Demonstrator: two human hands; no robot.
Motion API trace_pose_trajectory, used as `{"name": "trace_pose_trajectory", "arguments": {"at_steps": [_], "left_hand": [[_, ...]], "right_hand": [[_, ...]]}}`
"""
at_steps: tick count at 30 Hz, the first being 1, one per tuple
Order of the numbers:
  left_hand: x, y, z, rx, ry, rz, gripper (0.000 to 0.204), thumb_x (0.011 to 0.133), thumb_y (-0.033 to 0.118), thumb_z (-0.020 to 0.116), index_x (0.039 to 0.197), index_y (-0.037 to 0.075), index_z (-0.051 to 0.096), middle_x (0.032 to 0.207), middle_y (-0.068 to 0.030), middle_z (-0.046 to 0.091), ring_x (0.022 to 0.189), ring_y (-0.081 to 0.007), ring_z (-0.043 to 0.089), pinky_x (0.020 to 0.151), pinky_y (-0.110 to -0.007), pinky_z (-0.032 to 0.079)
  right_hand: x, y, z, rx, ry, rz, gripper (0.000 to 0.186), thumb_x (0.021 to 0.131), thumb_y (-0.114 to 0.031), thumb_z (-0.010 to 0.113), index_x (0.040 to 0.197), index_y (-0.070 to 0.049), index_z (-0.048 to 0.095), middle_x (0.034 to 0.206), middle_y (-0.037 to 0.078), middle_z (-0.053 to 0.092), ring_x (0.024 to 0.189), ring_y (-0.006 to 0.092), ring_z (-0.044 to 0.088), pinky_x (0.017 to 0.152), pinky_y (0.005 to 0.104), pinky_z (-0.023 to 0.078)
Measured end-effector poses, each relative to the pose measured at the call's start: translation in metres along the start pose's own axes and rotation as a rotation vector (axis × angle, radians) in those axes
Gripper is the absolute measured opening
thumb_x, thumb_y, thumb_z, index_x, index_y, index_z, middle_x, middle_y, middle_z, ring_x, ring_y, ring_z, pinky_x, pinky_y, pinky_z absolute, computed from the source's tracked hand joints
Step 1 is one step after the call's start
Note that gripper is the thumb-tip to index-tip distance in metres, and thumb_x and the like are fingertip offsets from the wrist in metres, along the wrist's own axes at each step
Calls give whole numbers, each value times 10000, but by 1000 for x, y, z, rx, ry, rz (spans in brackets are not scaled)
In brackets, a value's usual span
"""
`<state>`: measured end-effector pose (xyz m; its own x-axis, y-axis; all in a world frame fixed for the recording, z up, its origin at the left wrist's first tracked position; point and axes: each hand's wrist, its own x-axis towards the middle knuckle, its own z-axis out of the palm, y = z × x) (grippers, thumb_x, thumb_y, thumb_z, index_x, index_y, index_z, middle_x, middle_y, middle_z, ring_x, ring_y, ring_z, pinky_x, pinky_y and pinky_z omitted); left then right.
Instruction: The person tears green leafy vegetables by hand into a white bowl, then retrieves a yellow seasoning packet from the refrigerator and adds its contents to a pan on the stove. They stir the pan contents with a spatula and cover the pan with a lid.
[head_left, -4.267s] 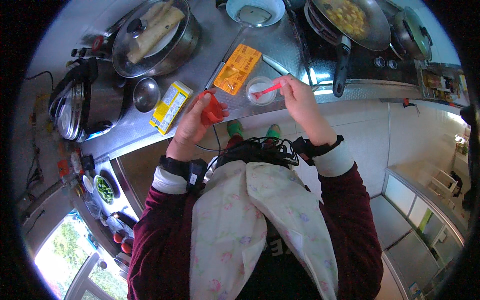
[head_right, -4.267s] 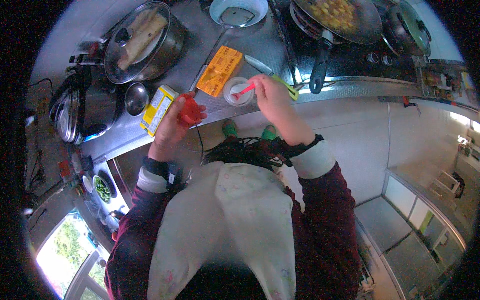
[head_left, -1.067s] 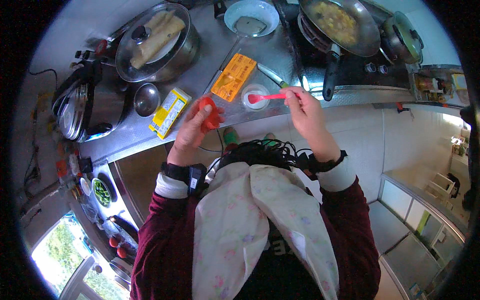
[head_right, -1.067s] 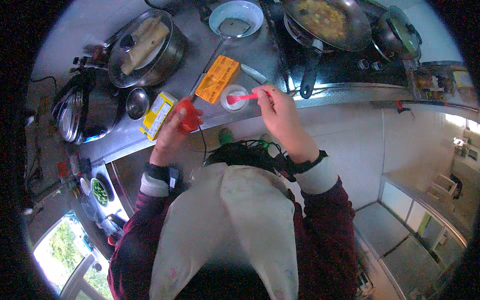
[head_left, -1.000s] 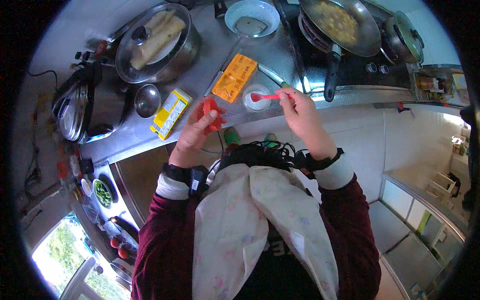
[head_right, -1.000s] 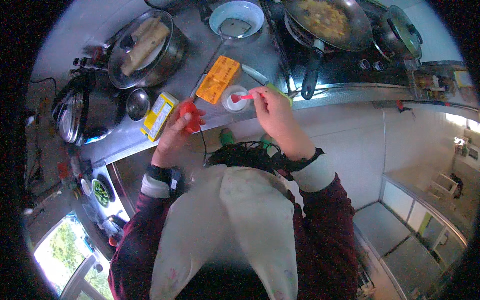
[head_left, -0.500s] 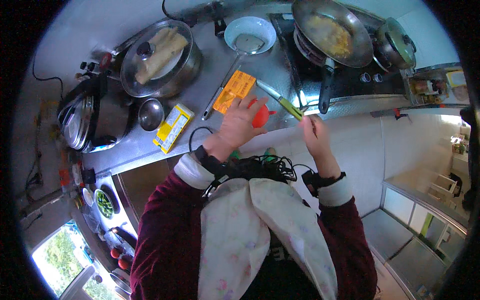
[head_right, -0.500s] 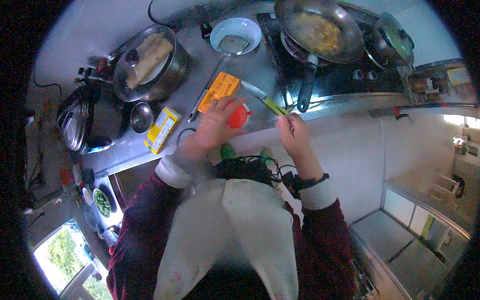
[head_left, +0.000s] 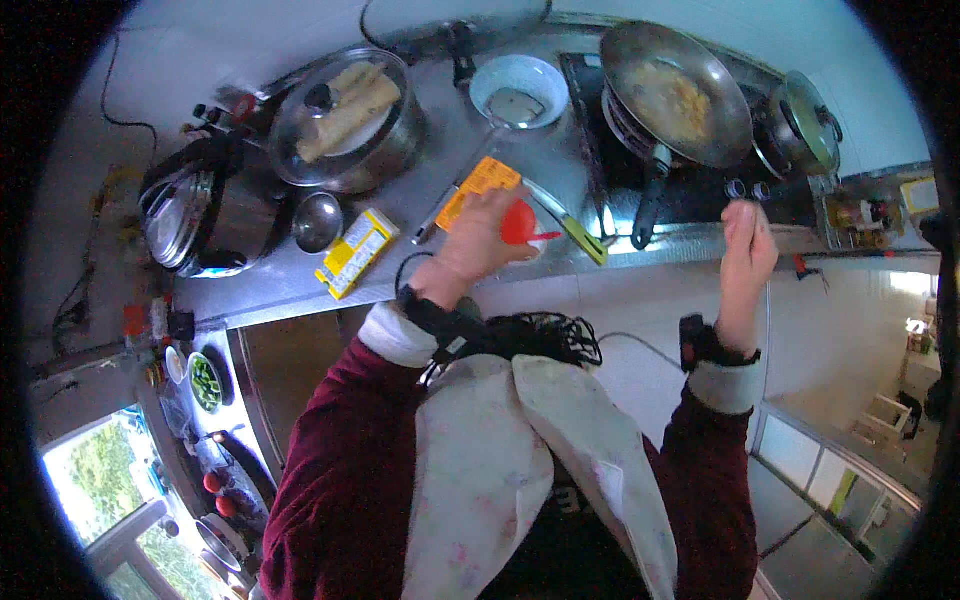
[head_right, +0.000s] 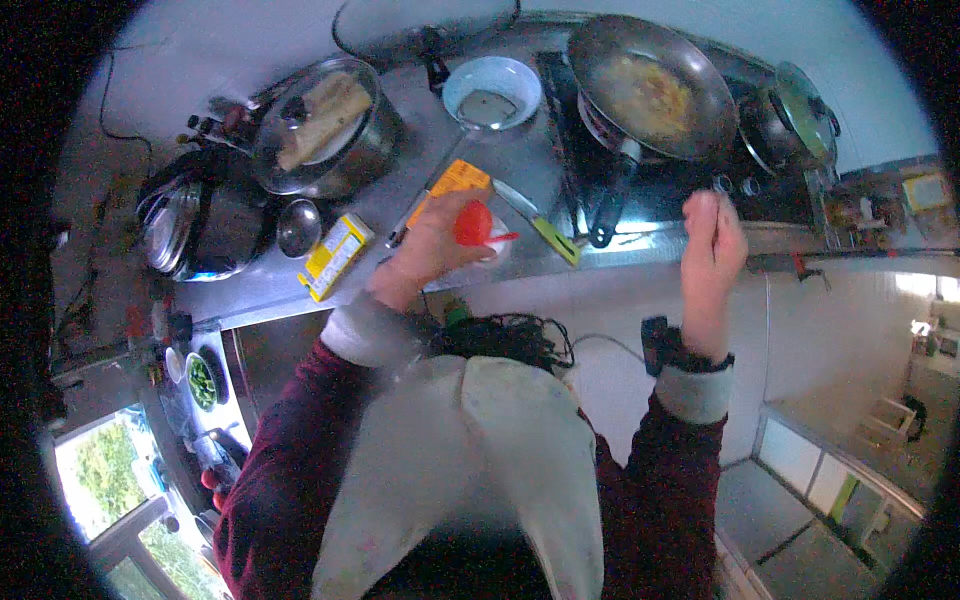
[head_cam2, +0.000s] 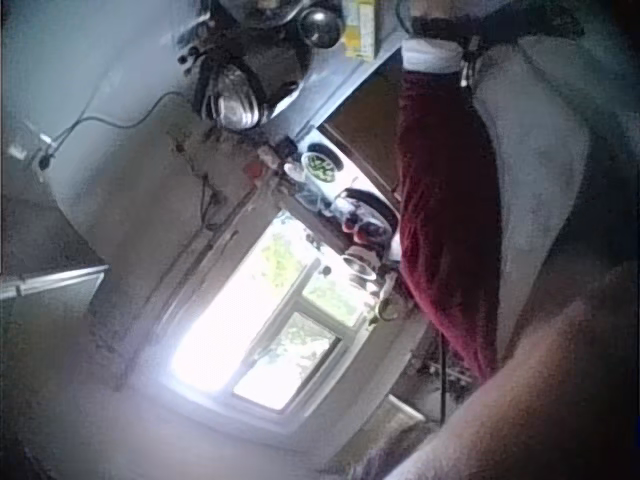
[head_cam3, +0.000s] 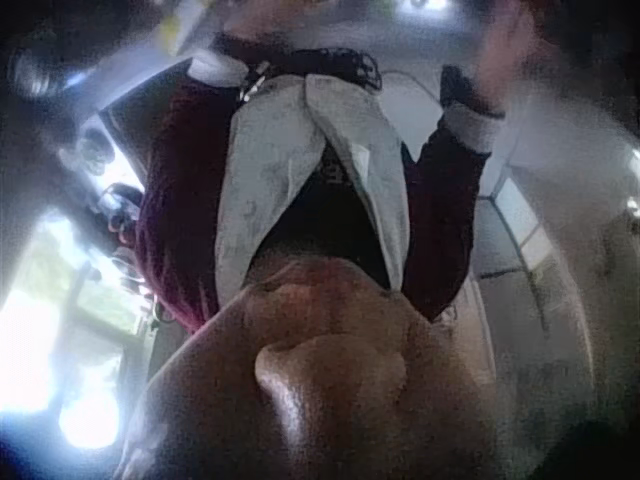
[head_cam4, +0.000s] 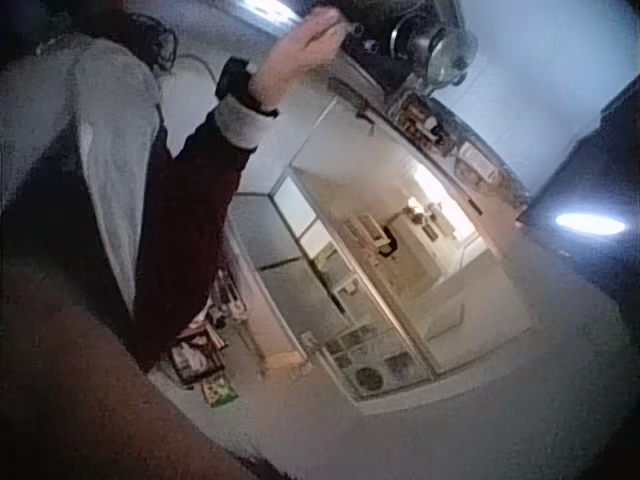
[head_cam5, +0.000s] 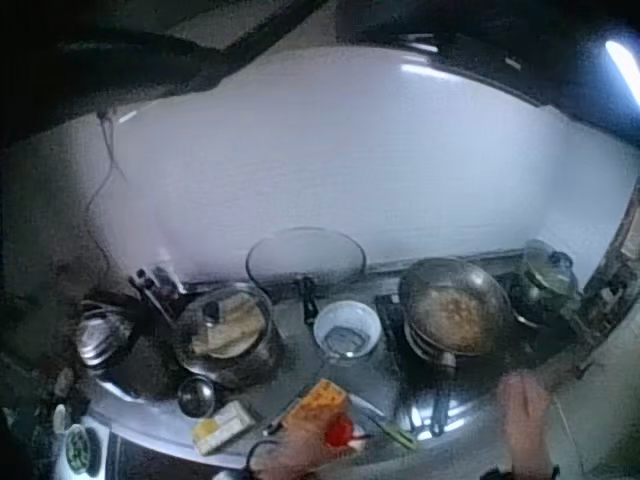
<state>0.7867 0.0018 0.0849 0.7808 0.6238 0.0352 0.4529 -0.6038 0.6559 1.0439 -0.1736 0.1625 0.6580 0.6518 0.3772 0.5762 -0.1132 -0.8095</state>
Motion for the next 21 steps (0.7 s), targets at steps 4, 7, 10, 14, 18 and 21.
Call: {"name": "trace_pose_trajectory", "arguments": {"at_steps": [4, 7, 10, 14, 18, 21], "left_hand": [[-7, 6, -4, -95, 53, 39, 789, 507, 218, 821, 1209, 110, 478, 1175, -136, 502, 1104, -301, 452, 932, -385, 385], [-8, 6, 1, -35, 36, 122, 795, 509, 233, 820, 1218, 133, 476, 1179, -140, 490, 1097, -316, 450, 928, -387, 386], [-10, 3, 9, 34, 24, 58, 773, 531, 260, 808, 1220, 163, 471, 1183, -147, 467, 1086, -341, 443, 930, -397, 378], [-16, -5, 18, -103, -15, -96, 722, 584, 260, 786, 1230, 186, 470, 1145, -179, 456, 1047, -347, 471, 900, -395, 406], [-15, -12, 30, -288, 96, -243, 593, 659, 272, 750, 1182, 168, 490, 1087, -200, 457, 975, -351, 501, 858, -387, 427], [-13, -13, 30, -284, 113, -249, 566, 688, 252, 723, 1164, 128, 443, 1089, -208, 436, 964, -349, 488, 850, -385, 426]], "right_hand": [[18, -5, 7, 102, 7, -22, 260, 923, -188, 433, 765, -10, 538, 705, 5, 516, 638, 60, 443, 592, 196, 361], [14, 0, 18, 190, -29, -26, 215, 915, -162, 457, 803, -5, 552, 751, 9, 540, 646, 52, 464, 592, 182, 373], [10, 10, 21, 193, -64, -51, 192, 912, -144, 462, 814, -6, 553, 761, 15, 543, 642, 55, 472, 586, 180, 380], [5, 24, 15, 168, -45, -50, 203, 913, -146, 455, 801, -8, 555, 744, 19, 540, 643, 56, 468, 589, 184, 375], [-3, 37, 7, 200, -6, 23, 218, 911, -151, 453, 780, -6, 549, 722, 20, 531, 643, 57, 453, 597, 190, 370], [-10, 47, 1, 158, 14, 1, 275, 929, -192, 443, 747, -22, 560, 640, -30, 464, 565, 25, 354, 507, 172, 274]]}}
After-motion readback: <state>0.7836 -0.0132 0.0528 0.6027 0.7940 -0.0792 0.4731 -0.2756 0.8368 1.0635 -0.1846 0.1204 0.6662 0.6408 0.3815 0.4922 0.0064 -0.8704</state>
